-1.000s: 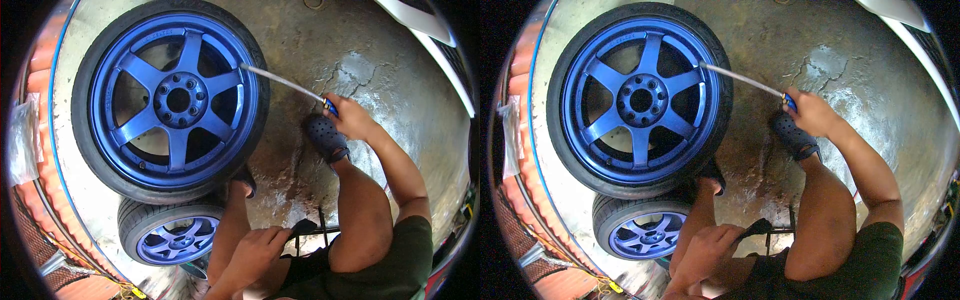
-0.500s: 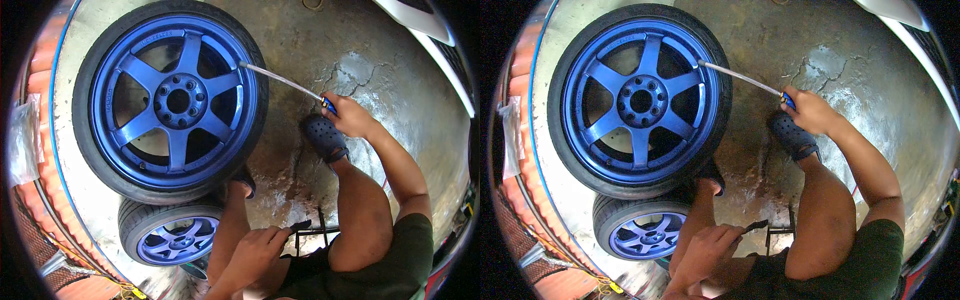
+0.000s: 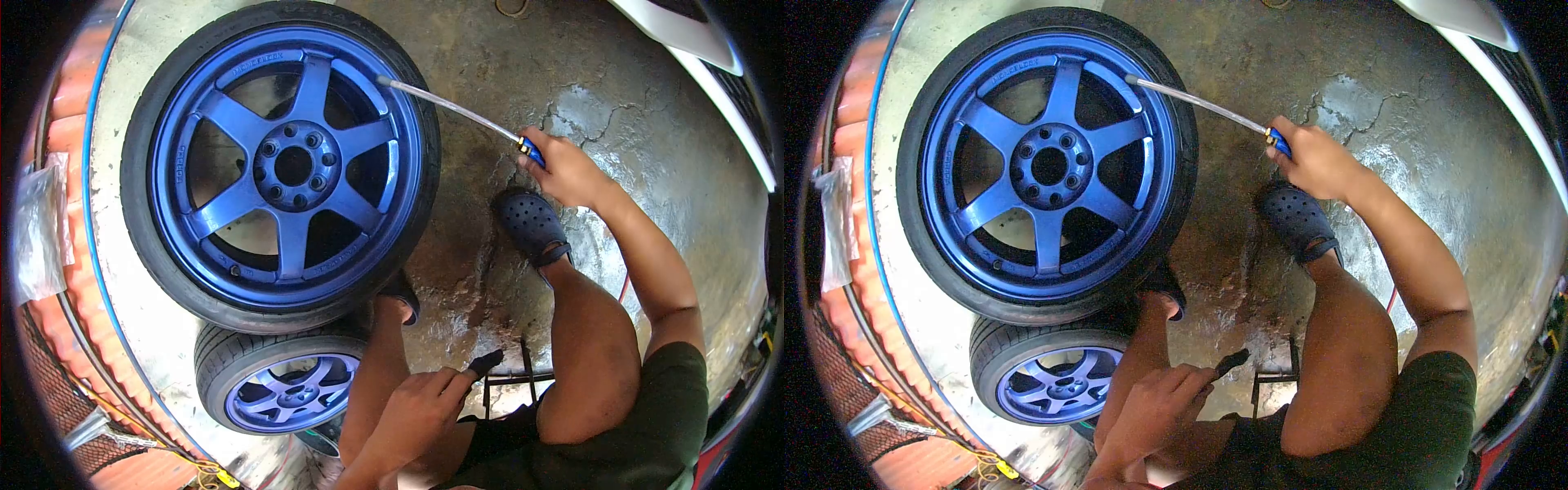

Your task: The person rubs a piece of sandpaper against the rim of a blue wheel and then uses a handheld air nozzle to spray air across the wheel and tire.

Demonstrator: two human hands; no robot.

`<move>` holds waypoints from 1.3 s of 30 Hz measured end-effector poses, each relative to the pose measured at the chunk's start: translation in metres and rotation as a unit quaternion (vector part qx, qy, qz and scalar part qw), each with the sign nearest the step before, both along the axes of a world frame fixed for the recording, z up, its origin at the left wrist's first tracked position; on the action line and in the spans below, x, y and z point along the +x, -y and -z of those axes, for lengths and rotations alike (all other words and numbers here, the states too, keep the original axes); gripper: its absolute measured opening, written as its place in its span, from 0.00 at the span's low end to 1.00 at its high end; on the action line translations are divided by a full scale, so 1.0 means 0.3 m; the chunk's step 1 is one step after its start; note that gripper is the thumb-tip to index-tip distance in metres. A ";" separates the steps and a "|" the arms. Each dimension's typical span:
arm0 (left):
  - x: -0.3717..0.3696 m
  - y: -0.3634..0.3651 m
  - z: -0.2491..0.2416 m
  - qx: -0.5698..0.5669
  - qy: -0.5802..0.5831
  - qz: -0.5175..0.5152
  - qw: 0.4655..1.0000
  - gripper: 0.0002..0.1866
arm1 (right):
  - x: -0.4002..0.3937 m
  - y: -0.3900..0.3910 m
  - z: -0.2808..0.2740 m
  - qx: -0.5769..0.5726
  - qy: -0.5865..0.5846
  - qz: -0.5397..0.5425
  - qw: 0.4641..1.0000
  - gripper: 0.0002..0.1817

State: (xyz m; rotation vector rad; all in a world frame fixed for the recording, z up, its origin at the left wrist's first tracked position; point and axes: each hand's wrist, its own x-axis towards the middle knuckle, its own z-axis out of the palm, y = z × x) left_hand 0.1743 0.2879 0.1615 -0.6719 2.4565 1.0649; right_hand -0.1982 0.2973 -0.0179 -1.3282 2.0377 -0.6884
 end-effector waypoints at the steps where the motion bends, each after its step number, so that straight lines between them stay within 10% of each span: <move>1: 0.000 -0.001 0.001 0.002 0.000 -0.002 1.000 0.14 | -0.003 0.010 -0.008 -0.005 0.001 -0.001 1.000 0.14; 29: -0.007 0.059 -0.100 -0.039 0.017 -0.107 0.993 0.24 | 0.046 -0.046 0.000 0.049 -0.004 -0.002 0.999 0.17; 33: 0.117 0.053 -0.077 -0.240 -0.204 -0.349 0.883 0.29 | 0.061 -0.088 0.018 0.057 -0.003 -0.005 0.998 0.18; 39: 0.049 0.110 -0.077 -0.178 -0.364 -0.555 0.726 0.36 | 0.063 -0.092 0.020 0.090 -0.013 0.006 0.996 0.20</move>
